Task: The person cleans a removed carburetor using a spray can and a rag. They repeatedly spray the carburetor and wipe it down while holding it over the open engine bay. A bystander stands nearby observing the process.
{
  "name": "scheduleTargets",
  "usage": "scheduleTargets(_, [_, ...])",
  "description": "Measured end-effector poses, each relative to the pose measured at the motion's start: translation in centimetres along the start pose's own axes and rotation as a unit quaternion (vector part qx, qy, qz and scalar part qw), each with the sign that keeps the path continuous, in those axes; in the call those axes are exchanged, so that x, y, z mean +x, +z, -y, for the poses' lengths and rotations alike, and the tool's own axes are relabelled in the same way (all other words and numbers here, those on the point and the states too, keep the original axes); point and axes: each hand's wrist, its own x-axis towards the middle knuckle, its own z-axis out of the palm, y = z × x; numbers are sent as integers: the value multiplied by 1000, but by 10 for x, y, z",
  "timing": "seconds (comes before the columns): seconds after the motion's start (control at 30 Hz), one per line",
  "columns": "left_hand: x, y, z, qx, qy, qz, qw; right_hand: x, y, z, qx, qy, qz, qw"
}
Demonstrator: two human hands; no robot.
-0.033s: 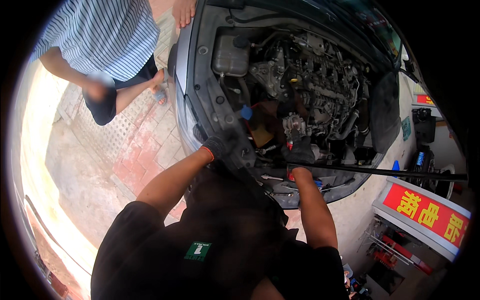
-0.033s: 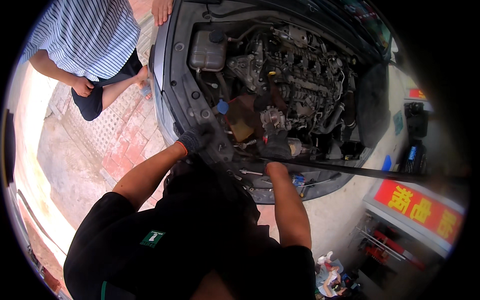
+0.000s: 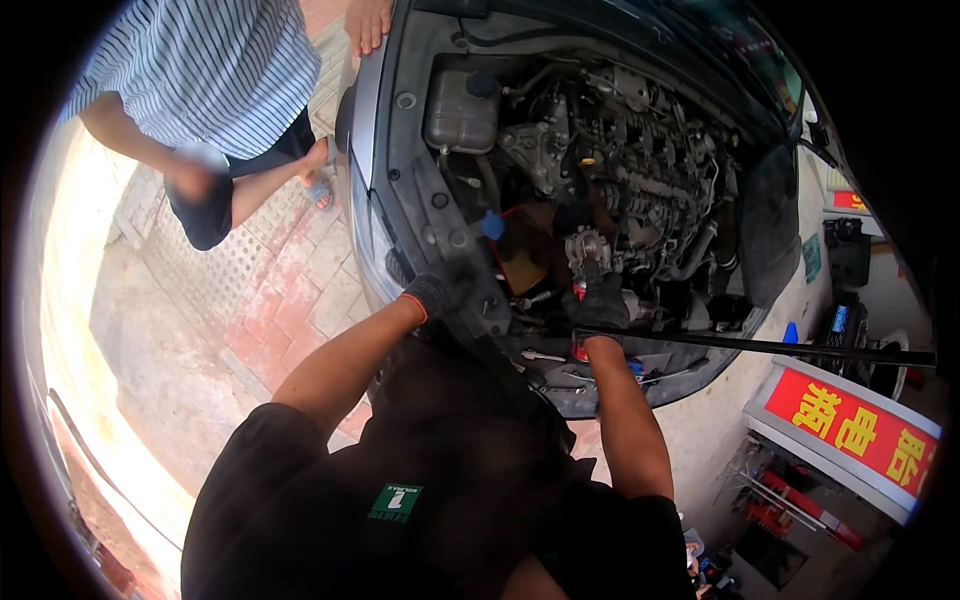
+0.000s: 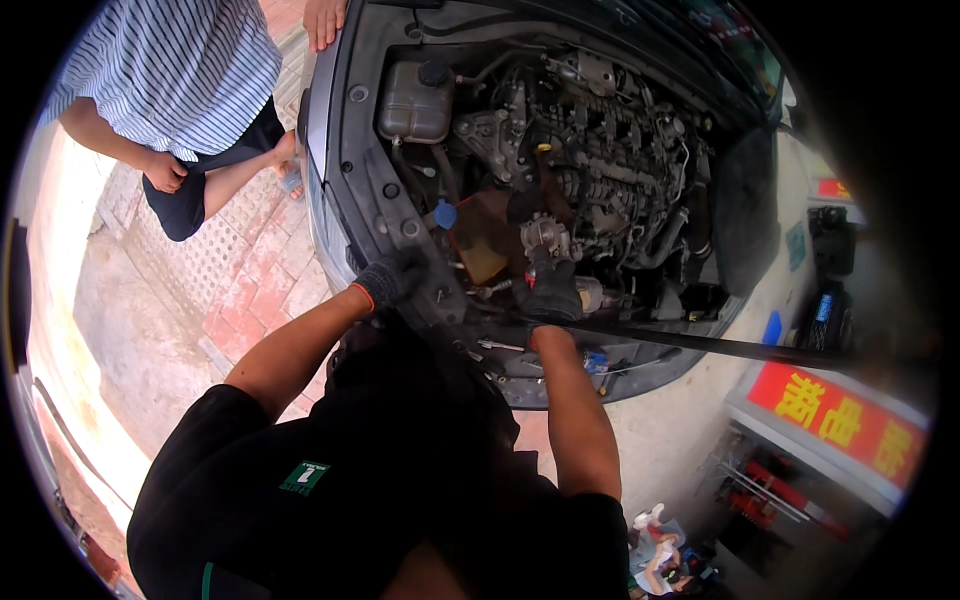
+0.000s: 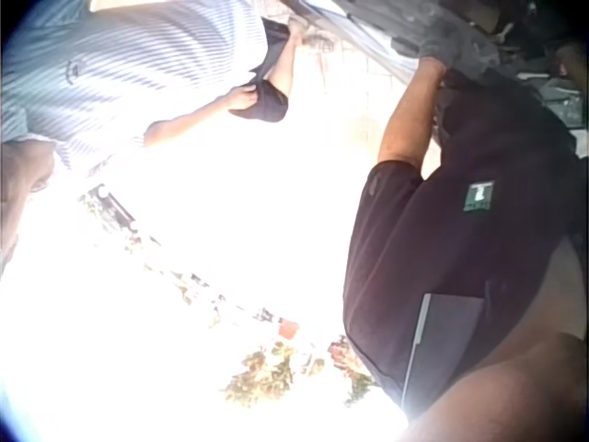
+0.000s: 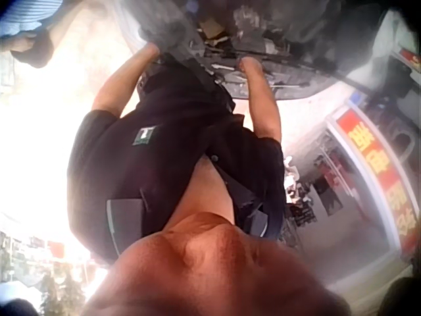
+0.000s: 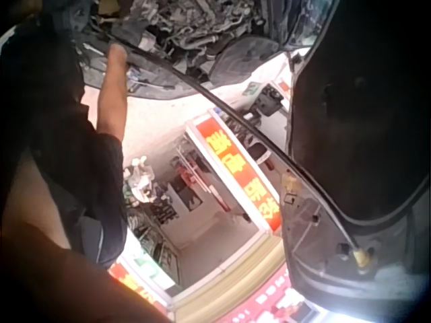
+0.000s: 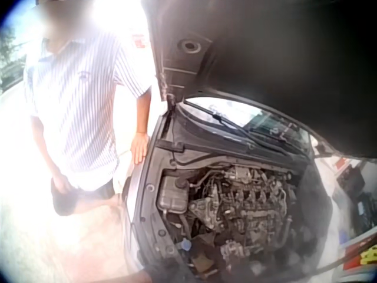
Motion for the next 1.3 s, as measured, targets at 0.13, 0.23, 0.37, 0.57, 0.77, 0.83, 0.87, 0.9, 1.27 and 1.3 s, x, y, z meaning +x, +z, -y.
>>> scheduleTargets(0.13, [0, 2, 1, 9, -2, 5, 1000, 1, -4, 0, 12, 31, 22, 999])
scheduleTargets(0.23, [1, 4, 3, 10, -7, 9, 1000, -7, -2, -10, 20, 29, -23, 999])
scheduleTargets(0.37, [3, 3, 7, 94, 35, 4, 995, -39, -6, -52, 196, 87, -203, 955])
scheduleTargets(0.57, [2, -4, 2, -9, -39, 27, 999, -127, -52, -151, 258, 325, -360, 836])
scheduleTargets(0.77, [3, -9, -21, -148, -191, 13, 970, -157, -39, -222, 353, 382, -421, 743])
scheduleTargets(0.83, [-3, -9, -34, -202, -221, 18, 954, -152, -21, -240, 371, 367, -433, 735])
scheduleTargets(0.87, [-5, -10, -42, -223, -231, 13, 947, -149, -13, -250, 370, 353, -444, 736])
scheduleTargets(0.9, [-11, -10, -50, -241, -222, 24, 945, -144, -4, -255, 365, 360, -447, 733])
scheduleTargets(1.27, [-23, 1, -119, 26, -242, 157, 957, -123, 71, -279, 327, 262, -372, 828])
scheduleTargets(1.3, [-21, 2, -121, -27, -260, 126, 957, -125, 76, -280, 315, 249, -378, 834])
